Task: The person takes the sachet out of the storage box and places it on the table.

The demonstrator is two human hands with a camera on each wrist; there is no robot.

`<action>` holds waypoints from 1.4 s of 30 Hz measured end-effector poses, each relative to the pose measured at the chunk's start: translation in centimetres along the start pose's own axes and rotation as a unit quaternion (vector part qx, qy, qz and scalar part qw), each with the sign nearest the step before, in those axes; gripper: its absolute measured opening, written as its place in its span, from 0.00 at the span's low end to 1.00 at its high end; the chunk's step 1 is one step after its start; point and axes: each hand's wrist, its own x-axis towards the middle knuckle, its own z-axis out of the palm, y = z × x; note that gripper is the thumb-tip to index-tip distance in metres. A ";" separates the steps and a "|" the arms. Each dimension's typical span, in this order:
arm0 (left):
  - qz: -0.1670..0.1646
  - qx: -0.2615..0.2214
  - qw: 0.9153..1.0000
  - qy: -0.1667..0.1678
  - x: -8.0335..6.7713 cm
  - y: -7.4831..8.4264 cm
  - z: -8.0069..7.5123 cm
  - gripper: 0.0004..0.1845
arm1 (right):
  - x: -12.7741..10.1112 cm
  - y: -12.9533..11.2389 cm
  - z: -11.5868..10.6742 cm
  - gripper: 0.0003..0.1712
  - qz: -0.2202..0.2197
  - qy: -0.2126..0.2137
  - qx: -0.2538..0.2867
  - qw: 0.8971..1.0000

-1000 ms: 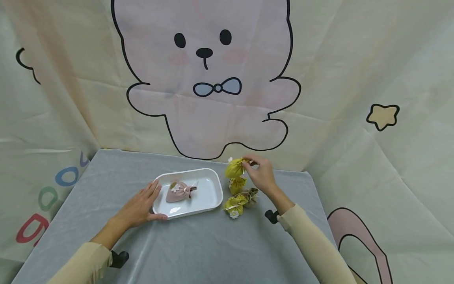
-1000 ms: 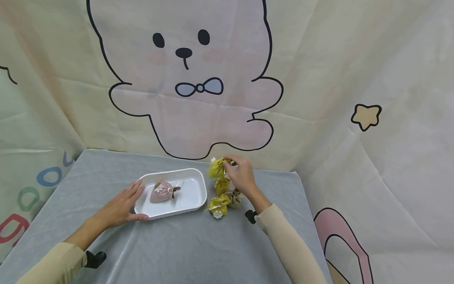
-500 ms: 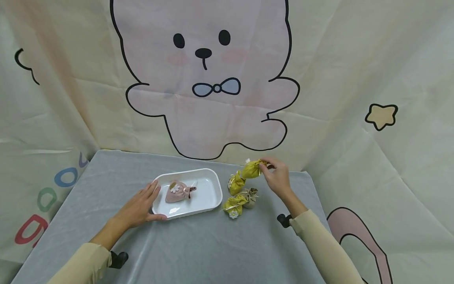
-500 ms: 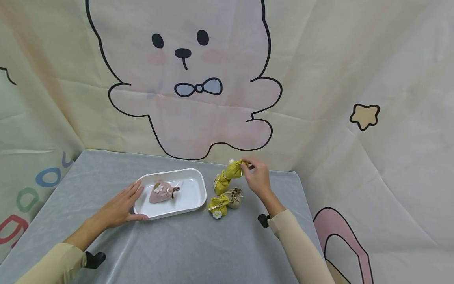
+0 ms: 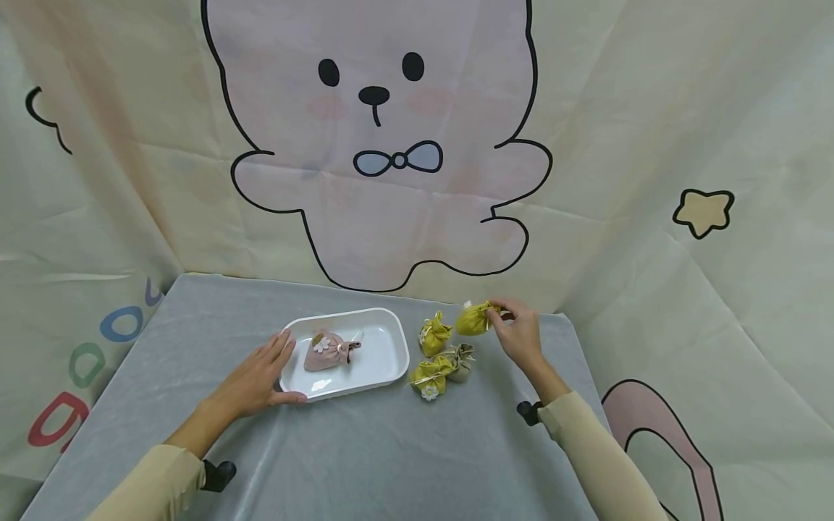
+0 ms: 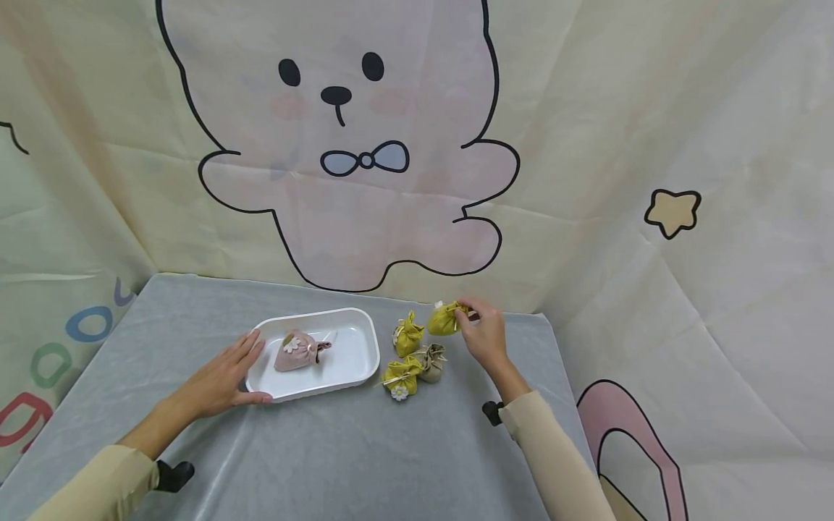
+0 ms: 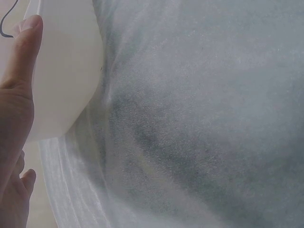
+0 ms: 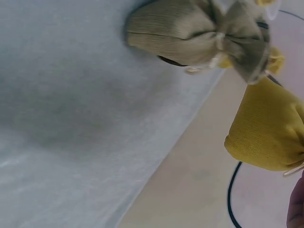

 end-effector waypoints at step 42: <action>-0.007 -0.004 1.000 0.000 0.0 0.0 0.0 0.62 | -2.2 3.0 2.7 0.22 0.142 -0.182 -0.073 0.970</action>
